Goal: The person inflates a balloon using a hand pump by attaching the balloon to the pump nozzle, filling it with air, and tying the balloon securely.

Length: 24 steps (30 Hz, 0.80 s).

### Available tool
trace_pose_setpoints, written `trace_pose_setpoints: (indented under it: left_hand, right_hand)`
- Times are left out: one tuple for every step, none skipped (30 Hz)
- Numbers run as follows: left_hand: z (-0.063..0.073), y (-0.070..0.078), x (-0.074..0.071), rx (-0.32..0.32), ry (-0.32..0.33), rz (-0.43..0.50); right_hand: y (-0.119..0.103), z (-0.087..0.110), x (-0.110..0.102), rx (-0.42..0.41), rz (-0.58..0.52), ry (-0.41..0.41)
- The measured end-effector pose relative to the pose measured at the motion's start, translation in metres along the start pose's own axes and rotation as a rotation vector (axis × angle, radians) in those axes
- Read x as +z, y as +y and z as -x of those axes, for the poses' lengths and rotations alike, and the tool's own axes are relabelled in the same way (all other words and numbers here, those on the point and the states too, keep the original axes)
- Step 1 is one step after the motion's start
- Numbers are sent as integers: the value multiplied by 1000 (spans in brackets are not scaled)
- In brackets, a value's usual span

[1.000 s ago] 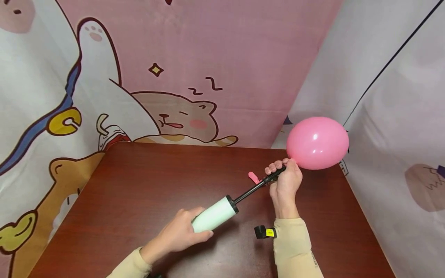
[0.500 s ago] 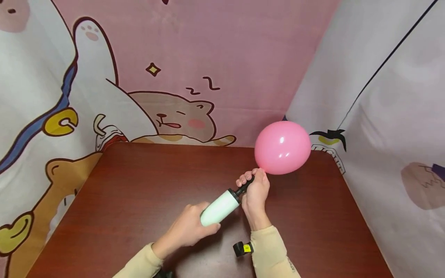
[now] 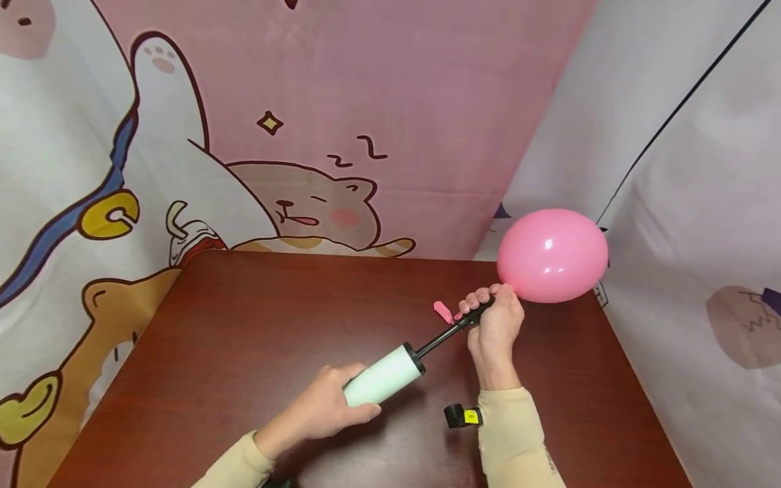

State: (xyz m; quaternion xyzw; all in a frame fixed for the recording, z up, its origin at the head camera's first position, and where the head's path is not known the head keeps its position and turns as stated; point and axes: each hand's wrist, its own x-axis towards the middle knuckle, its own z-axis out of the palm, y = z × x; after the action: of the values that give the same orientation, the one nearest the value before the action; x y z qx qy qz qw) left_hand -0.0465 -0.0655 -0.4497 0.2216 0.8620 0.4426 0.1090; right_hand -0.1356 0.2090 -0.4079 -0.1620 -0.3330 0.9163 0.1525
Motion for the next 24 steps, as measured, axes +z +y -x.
trace_pose_setpoints:
  left_hand:
    - [3, -2, -2, 11, -7, 5]
    - [6, -4, -4, 19, -14, 7]
    - [8, -6, -5, 28, -15, 2]
    - [10, -8, -7, 29, -16, -5]
    - [11, -8, -8, 32, -17, -13]
    - [12, -9, -9, 34, -16, -21]
    - [12, -9, -9, 31, -13, -32]
    - [11, -8, -8, 26, -10, -42]
    - [10, -7, -8, 19, -6, -51]
    - [8, -5, -7, 11, -4, -52]
    - [6, -4, -5, 5, -1, -53]
    - [3, -2, -3, -3, 6, -56]
    - [0, -1, -1, -9, 16, -52]
    - [-2, 1, 1, -15, 27, -43]
    - [-5, 3, 3, -22, 40, -37]
    - [-7, 4, 6, -29, 55, -25]
    - [-9, 4, 8, -36, 69, -17]
    - [-10, 5, 10, -44, 80, -3]
    - [-11, 5, 12, -53, 87, 18]
    - [-12, 6, 13, -62, 91, 34]
    - [-12, 6, 15, -74, 89, 54]
    - [-12, 5, 15, -83, 84, 72]
    - [-11, 5, 16, -87, 77, 87]
    - [-11, 5, 16, -89, 68, 103]
  right_hand:
    - [-7, -4, -1, -9, -20, 8]
    - [-12, -8, -2, -21, -41, 16]
    - [-17, -10, -3, -30, -65, 23]
    - [-20, -12, -3, -40, -78, 26]
    - [-20, -14, -4, -45, -85, 24]
    - [-19, -14, -4, -45, -84, 20]
    - [-16, -13, -4, -46, -80, 16]
    - [-11, -11, -4, -49, -65, 11]
    - [-5, -9, -3, -48, -47, 5]
    - [2, -5, -3, -41, -26, -3]
    - [11, -2, -1, -30, -9, -17]
    - [19, 2, 0, -20, 9, -28]
    - [28, 7, 1, -6, 23, -41]
    - [35, 11, 3, 9, 40, -54]
    - [43, 16, 5, 23, 53, -66]
    - [50, 19, 6, 34, 62, -77]
    - [55, 23, 8, 36, 68, -84]
    - [59, 25, 8, 40, 75, -88]
    - [62, 27, 9, 40, 84, -93]
    - [64, 28, 9, 36, 91, -94]
    - [64, 28, 9, 30, 96, -96]
    - [63, 27, 8, 29, 97, -96]
    - [61, 26, 7, 33, 100, -96]
    - [58, 24, 6, 38, 101, -96]
